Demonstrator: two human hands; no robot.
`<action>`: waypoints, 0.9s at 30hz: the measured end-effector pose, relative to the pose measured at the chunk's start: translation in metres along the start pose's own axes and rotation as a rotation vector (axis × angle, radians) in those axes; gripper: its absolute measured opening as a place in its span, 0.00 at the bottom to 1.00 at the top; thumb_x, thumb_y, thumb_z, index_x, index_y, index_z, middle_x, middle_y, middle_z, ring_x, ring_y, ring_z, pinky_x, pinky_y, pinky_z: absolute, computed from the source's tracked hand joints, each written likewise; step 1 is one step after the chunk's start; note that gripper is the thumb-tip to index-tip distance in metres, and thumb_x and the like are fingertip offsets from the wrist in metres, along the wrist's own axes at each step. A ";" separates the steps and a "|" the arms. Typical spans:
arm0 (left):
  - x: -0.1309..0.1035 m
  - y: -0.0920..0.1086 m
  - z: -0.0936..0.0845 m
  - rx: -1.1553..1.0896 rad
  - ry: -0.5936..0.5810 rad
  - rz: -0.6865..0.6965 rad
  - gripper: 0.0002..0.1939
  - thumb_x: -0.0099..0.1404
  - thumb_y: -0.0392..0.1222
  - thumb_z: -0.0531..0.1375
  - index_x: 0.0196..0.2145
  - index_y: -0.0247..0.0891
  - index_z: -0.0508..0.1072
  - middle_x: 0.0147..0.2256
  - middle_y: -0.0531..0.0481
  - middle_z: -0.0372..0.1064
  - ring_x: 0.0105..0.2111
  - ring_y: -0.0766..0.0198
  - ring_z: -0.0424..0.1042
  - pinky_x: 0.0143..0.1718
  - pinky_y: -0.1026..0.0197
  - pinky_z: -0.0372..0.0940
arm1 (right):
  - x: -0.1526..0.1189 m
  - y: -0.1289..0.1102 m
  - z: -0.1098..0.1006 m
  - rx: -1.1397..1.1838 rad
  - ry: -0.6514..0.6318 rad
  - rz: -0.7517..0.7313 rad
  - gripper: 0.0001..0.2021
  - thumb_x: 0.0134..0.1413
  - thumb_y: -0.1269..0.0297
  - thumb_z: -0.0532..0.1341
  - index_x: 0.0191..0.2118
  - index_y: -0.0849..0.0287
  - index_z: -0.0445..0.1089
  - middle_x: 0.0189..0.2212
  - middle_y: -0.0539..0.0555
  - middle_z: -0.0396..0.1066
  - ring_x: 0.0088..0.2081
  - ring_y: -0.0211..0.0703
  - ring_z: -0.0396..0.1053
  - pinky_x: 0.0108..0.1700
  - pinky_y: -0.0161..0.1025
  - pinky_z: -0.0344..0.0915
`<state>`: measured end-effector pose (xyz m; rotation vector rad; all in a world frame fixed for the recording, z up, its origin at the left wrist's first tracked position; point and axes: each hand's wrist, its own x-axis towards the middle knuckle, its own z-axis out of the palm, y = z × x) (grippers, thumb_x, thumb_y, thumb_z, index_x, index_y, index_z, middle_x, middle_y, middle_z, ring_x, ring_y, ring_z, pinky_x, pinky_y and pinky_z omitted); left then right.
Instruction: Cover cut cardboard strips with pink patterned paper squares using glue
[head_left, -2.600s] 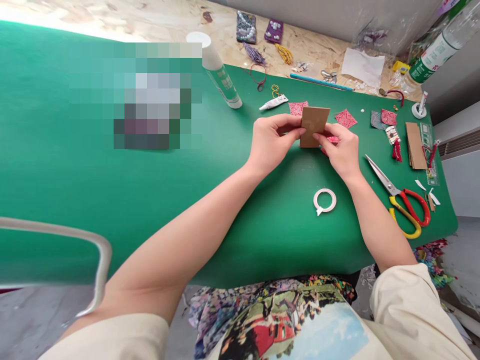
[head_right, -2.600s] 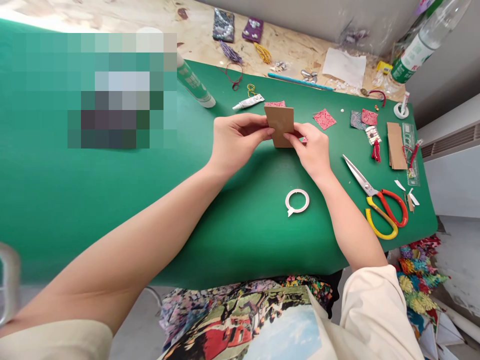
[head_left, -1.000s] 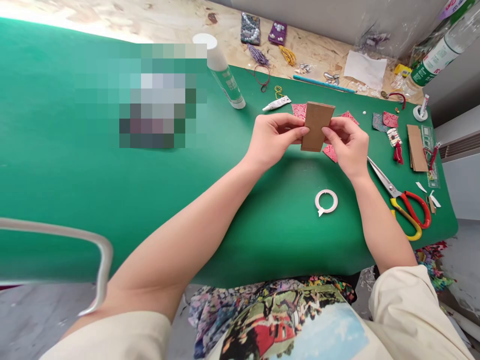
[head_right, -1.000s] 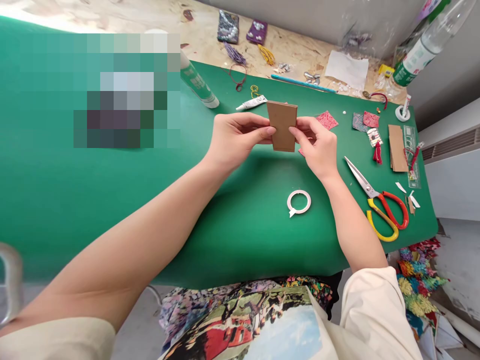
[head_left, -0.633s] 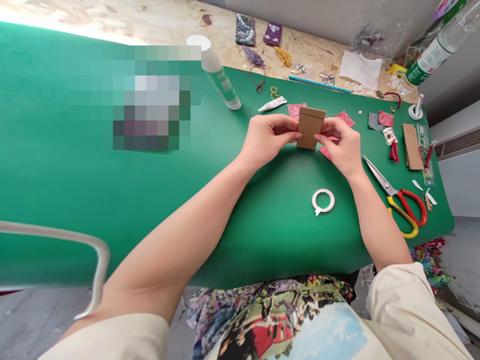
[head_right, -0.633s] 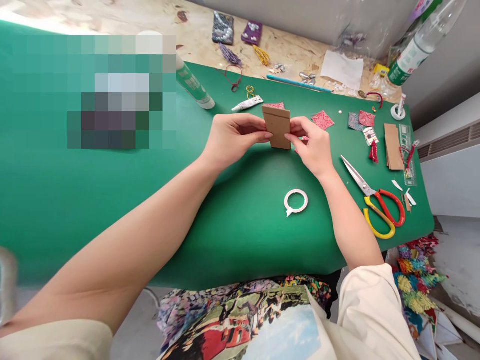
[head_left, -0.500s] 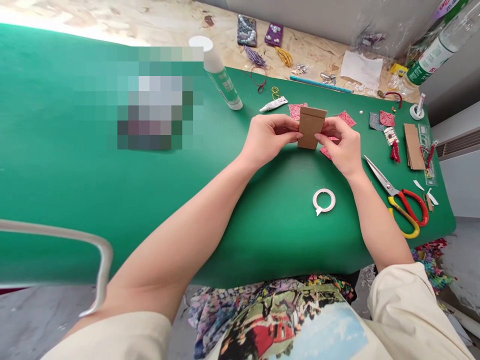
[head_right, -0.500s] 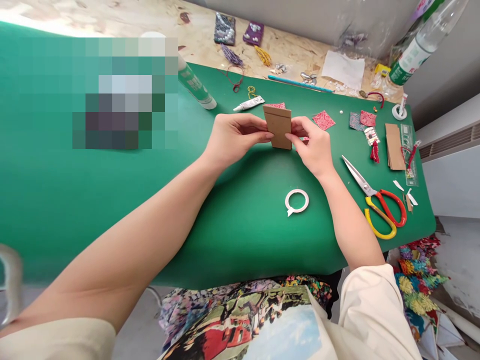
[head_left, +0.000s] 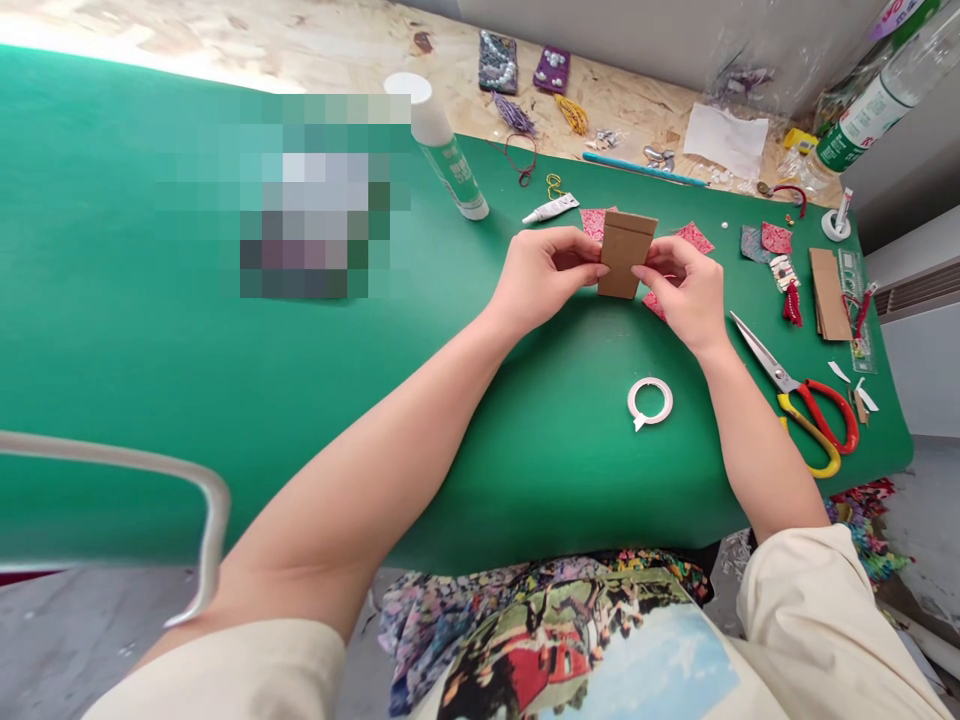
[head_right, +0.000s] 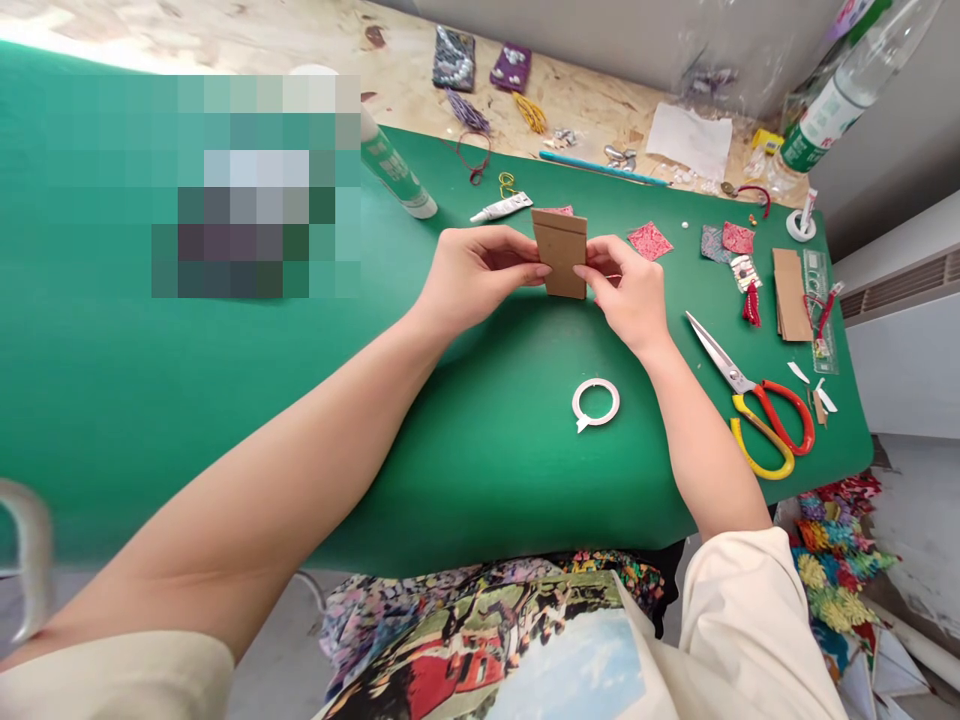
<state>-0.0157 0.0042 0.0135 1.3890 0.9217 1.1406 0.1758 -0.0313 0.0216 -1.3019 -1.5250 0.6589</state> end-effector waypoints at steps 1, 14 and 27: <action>0.000 0.000 0.000 -0.004 -0.005 0.006 0.09 0.47 0.39 0.71 0.28 0.34 0.78 0.29 0.52 0.77 0.34 0.59 0.78 0.38 0.57 0.77 | 0.000 0.000 0.000 -0.001 -0.002 0.000 0.06 0.49 0.69 0.68 0.35 0.56 0.75 0.30 0.47 0.79 0.33 0.41 0.77 0.34 0.37 0.74; 0.001 -0.001 0.001 0.044 -0.048 0.035 0.08 0.50 0.38 0.69 0.30 0.37 0.76 0.32 0.51 0.77 0.35 0.59 0.76 0.41 0.57 0.75 | -0.001 0.001 0.000 -0.066 -0.029 -0.006 0.06 0.52 0.65 0.66 0.38 0.54 0.74 0.34 0.49 0.79 0.36 0.43 0.77 0.37 0.39 0.75; -0.001 -0.004 0.003 0.189 -0.040 0.088 0.08 0.56 0.43 0.67 0.34 0.38 0.79 0.35 0.50 0.79 0.36 0.60 0.76 0.39 0.60 0.73 | -0.001 -0.001 0.000 -0.036 -0.034 -0.025 0.05 0.51 0.65 0.66 0.37 0.55 0.73 0.33 0.49 0.78 0.35 0.42 0.76 0.36 0.38 0.74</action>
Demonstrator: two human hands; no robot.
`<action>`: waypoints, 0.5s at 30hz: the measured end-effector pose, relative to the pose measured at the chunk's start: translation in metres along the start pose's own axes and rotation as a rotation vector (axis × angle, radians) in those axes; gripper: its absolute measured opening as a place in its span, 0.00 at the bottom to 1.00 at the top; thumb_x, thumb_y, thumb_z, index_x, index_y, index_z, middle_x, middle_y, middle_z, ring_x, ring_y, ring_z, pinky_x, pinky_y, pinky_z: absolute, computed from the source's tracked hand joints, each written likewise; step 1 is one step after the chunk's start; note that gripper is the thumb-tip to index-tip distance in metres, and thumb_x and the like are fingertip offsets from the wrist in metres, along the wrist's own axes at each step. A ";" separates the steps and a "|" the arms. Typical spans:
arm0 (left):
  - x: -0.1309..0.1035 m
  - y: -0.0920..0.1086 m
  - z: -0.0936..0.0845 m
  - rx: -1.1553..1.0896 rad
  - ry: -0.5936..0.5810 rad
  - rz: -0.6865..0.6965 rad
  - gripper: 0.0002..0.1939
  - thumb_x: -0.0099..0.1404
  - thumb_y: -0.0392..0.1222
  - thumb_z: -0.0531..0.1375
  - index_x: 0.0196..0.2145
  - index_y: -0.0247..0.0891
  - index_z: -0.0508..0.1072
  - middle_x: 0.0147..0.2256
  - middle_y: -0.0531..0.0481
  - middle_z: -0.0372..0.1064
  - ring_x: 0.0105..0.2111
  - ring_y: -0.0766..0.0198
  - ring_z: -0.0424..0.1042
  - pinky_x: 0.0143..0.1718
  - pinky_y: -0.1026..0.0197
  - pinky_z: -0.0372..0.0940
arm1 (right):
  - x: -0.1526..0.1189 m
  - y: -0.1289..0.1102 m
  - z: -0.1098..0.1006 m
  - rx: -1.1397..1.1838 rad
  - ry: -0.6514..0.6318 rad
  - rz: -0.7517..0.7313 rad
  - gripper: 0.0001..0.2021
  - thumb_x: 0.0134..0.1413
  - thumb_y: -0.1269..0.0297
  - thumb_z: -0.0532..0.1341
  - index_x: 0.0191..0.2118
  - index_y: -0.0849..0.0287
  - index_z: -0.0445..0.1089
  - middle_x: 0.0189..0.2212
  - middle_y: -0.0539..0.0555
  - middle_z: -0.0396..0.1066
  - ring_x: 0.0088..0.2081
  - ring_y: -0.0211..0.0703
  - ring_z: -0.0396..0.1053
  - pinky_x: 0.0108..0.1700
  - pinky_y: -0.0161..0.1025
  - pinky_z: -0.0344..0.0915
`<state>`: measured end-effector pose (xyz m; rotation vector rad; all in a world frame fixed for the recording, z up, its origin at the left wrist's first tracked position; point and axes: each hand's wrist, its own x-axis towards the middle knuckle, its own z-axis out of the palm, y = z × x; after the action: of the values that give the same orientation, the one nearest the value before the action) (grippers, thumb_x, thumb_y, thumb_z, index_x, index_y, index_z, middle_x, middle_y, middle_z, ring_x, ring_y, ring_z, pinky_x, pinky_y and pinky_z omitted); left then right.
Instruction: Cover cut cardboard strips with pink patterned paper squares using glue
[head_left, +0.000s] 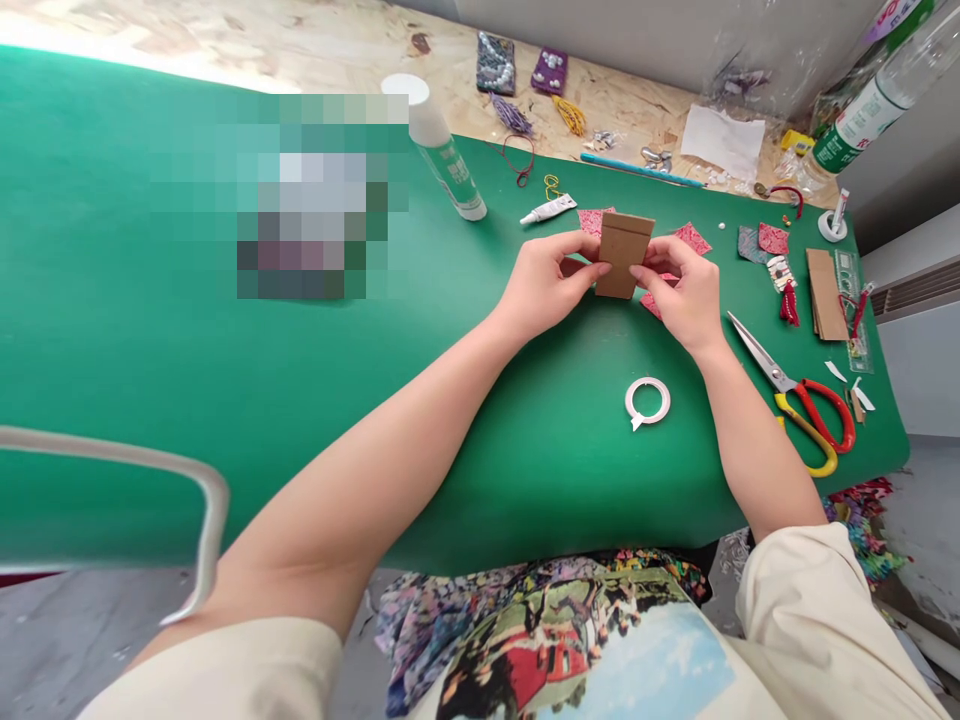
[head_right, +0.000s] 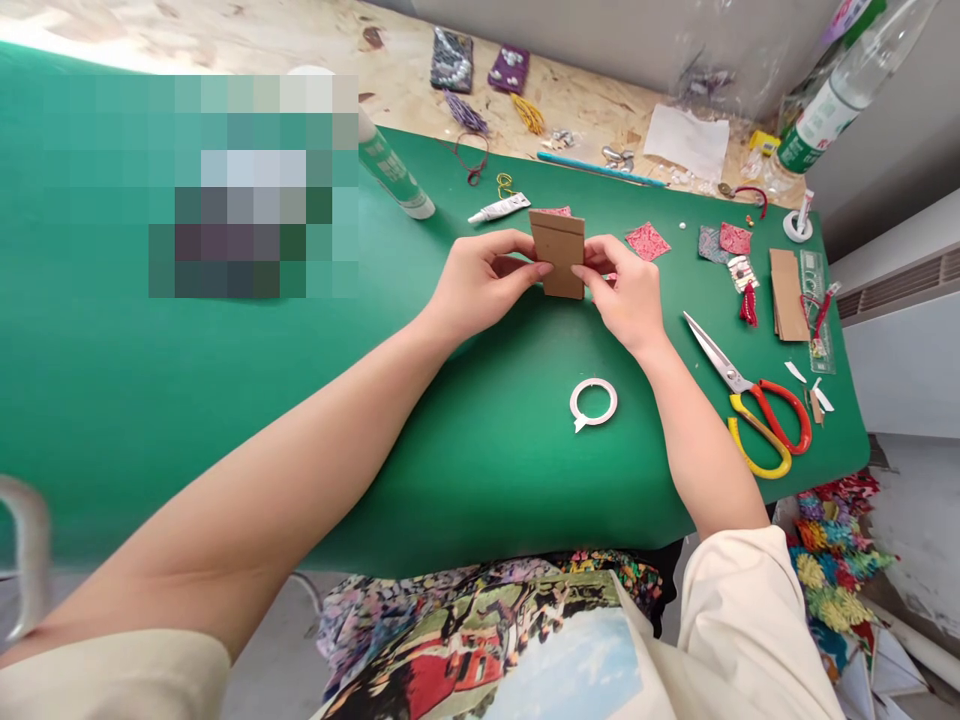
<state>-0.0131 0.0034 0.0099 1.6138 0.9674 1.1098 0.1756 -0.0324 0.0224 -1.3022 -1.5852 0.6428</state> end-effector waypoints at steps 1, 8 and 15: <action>0.000 0.000 0.000 0.003 -0.006 0.008 0.09 0.56 0.43 0.66 0.35 0.38 0.80 0.36 0.50 0.79 0.36 0.60 0.76 0.40 0.60 0.73 | 0.000 0.000 0.000 0.003 -0.001 0.001 0.05 0.52 0.65 0.65 0.37 0.55 0.73 0.33 0.49 0.78 0.35 0.42 0.77 0.37 0.38 0.74; 0.000 0.003 -0.002 -0.016 -0.017 -0.025 0.09 0.56 0.43 0.67 0.35 0.37 0.82 0.37 0.50 0.81 0.36 0.58 0.77 0.42 0.59 0.75 | 0.000 0.002 0.001 0.018 0.007 0.006 0.05 0.52 0.64 0.66 0.37 0.55 0.73 0.33 0.48 0.79 0.35 0.41 0.77 0.36 0.37 0.74; 0.001 0.003 0.000 -0.086 -0.016 -0.072 0.09 0.55 0.40 0.68 0.35 0.36 0.81 0.35 0.50 0.80 0.37 0.57 0.78 0.43 0.56 0.75 | -0.001 0.004 0.003 0.053 0.018 0.044 0.07 0.52 0.61 0.66 0.38 0.55 0.74 0.34 0.48 0.80 0.36 0.41 0.77 0.37 0.38 0.75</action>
<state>-0.0122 0.0032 0.0128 1.5051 0.9482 1.0735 0.1753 -0.0316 0.0174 -1.3027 -1.5185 0.6936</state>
